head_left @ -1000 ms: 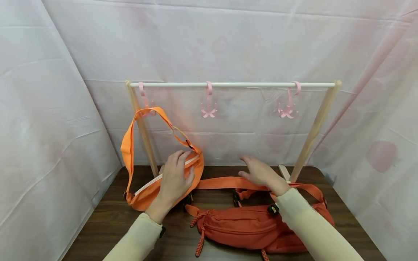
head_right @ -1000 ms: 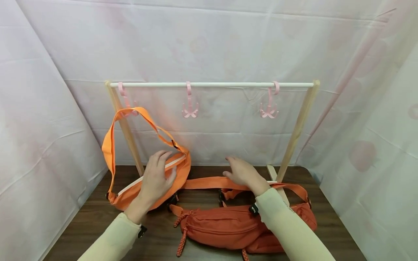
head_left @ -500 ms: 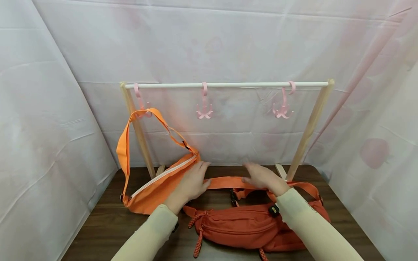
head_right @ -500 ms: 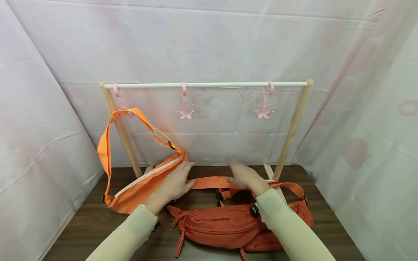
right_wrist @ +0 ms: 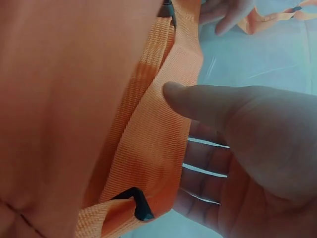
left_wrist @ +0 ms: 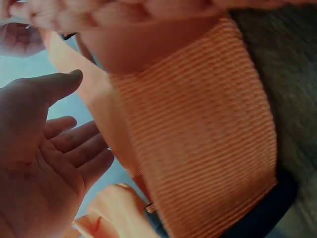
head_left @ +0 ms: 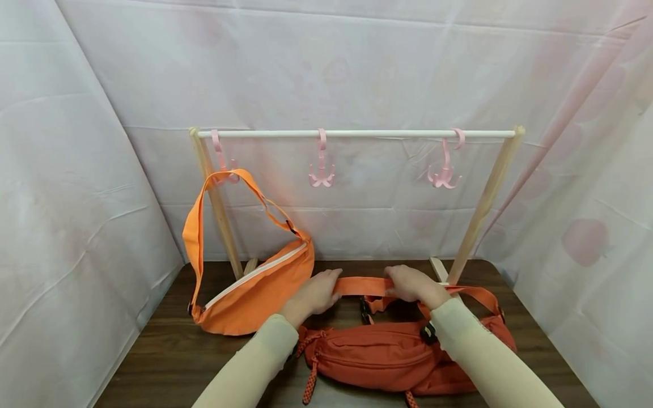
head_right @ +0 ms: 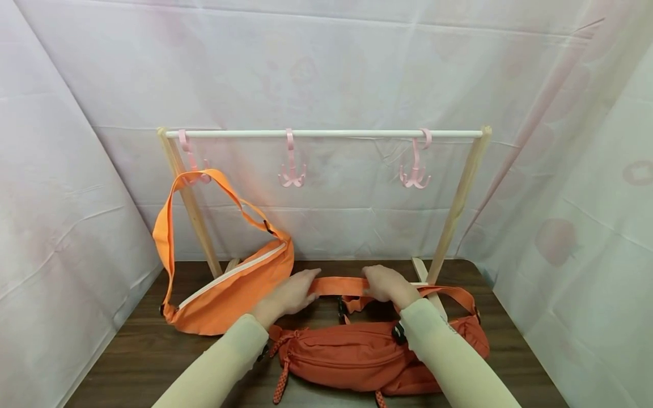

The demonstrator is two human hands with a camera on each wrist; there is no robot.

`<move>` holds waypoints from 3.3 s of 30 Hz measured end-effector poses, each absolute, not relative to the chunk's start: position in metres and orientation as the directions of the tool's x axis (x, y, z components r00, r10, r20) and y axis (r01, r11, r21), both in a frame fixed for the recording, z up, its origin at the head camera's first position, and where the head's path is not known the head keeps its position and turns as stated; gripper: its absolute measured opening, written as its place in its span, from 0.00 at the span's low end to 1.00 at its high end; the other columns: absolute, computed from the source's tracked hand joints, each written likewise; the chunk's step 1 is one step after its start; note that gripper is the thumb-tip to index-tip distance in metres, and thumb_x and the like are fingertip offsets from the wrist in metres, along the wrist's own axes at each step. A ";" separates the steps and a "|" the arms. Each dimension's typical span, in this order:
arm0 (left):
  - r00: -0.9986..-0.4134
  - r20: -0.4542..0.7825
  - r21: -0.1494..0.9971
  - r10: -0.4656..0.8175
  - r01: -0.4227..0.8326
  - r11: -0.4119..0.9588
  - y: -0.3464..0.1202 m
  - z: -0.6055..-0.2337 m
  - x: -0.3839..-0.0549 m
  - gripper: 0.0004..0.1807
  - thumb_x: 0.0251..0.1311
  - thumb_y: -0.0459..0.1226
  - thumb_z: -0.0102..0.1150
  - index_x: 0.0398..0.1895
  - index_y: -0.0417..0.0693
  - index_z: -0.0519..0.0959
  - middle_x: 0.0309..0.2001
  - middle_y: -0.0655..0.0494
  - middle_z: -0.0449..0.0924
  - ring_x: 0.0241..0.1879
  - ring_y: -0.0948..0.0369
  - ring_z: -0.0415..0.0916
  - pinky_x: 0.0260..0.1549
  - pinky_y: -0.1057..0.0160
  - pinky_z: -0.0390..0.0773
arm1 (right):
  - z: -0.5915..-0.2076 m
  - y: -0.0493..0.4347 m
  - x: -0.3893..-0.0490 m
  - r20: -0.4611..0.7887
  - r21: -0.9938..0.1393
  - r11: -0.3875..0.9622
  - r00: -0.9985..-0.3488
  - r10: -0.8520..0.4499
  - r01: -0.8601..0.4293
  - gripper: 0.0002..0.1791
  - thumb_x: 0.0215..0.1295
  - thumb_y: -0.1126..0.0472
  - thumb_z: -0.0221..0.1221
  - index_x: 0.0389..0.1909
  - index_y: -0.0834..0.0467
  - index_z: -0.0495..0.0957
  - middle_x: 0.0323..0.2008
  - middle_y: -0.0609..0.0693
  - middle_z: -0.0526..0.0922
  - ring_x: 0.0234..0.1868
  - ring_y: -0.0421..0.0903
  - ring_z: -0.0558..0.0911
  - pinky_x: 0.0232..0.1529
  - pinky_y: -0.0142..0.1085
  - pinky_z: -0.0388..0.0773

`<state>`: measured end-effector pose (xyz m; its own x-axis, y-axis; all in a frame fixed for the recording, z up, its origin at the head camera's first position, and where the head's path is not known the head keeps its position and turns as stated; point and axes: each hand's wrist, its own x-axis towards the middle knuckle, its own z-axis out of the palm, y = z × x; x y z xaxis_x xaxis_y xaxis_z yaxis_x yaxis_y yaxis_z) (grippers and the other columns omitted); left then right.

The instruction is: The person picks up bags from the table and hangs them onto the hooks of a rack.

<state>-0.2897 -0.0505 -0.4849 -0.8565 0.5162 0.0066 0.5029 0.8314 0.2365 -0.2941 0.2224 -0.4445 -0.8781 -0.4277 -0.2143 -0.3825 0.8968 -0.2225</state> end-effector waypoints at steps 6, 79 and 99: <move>-0.857 -0.003 0.158 0.515 0.508 0.847 -0.048 -0.495 -0.292 0.35 0.73 0.44 0.67 0.78 0.44 0.68 0.70 0.47 0.75 0.69 0.49 0.73 0.67 0.51 0.73 | -0.448 0.222 -0.293 -0.218 -0.233 0.890 -0.871 -0.440 -0.392 0.16 0.70 0.59 0.71 0.53 0.60 0.81 0.40 0.50 0.83 0.38 0.46 0.80 0.44 0.48 0.80; -0.854 0.317 0.593 0.411 0.517 0.617 -0.087 -0.395 -0.233 0.06 0.85 0.40 0.48 0.51 0.50 0.75 0.29 0.59 0.72 0.22 0.62 0.67 0.28 0.59 0.73 | -0.352 0.255 -0.253 0.113 -0.612 0.589 -0.795 -0.596 -0.528 0.13 0.77 0.45 0.64 0.55 0.44 0.83 0.25 0.47 0.73 0.20 0.42 0.68 0.26 0.38 0.69; -0.766 0.442 0.460 0.467 0.641 0.615 -0.125 -0.342 -0.203 0.09 0.80 0.45 0.57 0.55 0.63 0.84 0.31 0.71 0.78 0.22 0.68 0.70 0.24 0.62 0.73 | -0.313 0.225 -0.238 0.311 -0.539 0.506 -0.718 -0.623 -0.673 0.12 0.80 0.50 0.61 0.32 0.39 0.84 0.19 0.39 0.74 0.18 0.38 0.70 0.25 0.36 0.71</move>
<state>-0.2032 -0.1249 -0.3420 -0.7657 0.4675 0.4417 0.6407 0.6146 0.4602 -0.2376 0.2249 -0.3135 -0.7176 -0.6231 0.3110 -0.6732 0.5062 -0.5391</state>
